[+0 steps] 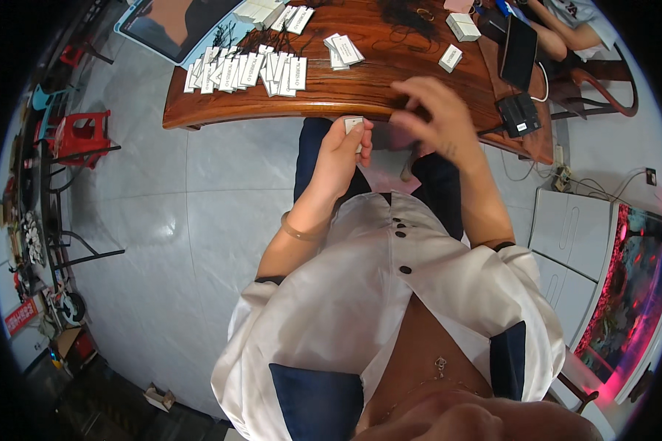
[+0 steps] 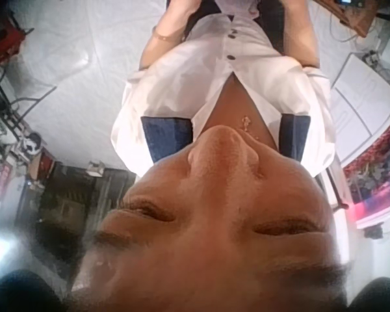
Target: Sorting small white adhesive tags and attaching black strings to them at a table.
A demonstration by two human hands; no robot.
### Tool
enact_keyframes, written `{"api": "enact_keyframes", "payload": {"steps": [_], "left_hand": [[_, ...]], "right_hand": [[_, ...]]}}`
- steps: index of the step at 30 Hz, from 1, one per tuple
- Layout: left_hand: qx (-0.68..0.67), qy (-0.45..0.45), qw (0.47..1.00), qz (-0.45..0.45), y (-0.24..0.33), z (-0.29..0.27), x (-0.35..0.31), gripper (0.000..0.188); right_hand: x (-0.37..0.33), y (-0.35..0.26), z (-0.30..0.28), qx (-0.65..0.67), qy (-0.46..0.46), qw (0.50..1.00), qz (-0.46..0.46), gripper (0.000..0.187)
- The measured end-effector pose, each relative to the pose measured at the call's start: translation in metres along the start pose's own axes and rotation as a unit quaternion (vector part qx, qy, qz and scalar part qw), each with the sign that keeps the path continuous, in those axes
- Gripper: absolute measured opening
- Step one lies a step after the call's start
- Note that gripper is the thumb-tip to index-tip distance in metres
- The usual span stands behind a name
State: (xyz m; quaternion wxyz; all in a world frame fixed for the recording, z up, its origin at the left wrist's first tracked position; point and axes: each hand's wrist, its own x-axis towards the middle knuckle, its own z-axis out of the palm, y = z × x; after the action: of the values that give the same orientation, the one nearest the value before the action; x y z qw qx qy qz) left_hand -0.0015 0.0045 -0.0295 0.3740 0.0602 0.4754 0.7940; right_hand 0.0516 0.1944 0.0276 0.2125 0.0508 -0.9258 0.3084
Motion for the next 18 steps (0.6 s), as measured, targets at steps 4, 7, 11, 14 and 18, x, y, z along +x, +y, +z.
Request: {"api": "enact_keyframes", "payload": {"steps": [4,7,11,14,18], "left_hand": [[0.012,-0.006,1.000,0.005,0.000,-0.001,0.000,0.014],[0.051,0.000,0.999,0.016,0.001,0.002,-0.002,0.012],[0.060,0.014,0.998,0.021,0.004,-0.001,-0.001,0.009],[0.080,0.030,0.996,0.025,0.007,-0.003,0.001,0.010],[0.087,0.026,0.994,0.057,0.011,-0.001,0.001,0.008]], "right_hand": [[0.038,0.052,-0.014,-0.219,0.119,0.968,-0.034,0.010],[0.060,0.090,-0.012,-0.326,0.087,0.940,-0.047,0.009],[0.076,0.108,-0.007,-0.406,-0.003,0.913,-0.047,0.009],[0.080,0.105,-0.004,-0.444,-0.028,0.893,-0.065,0.009],[0.080,0.100,-0.008,-0.423,-0.008,0.902,-0.085,0.004]]}}
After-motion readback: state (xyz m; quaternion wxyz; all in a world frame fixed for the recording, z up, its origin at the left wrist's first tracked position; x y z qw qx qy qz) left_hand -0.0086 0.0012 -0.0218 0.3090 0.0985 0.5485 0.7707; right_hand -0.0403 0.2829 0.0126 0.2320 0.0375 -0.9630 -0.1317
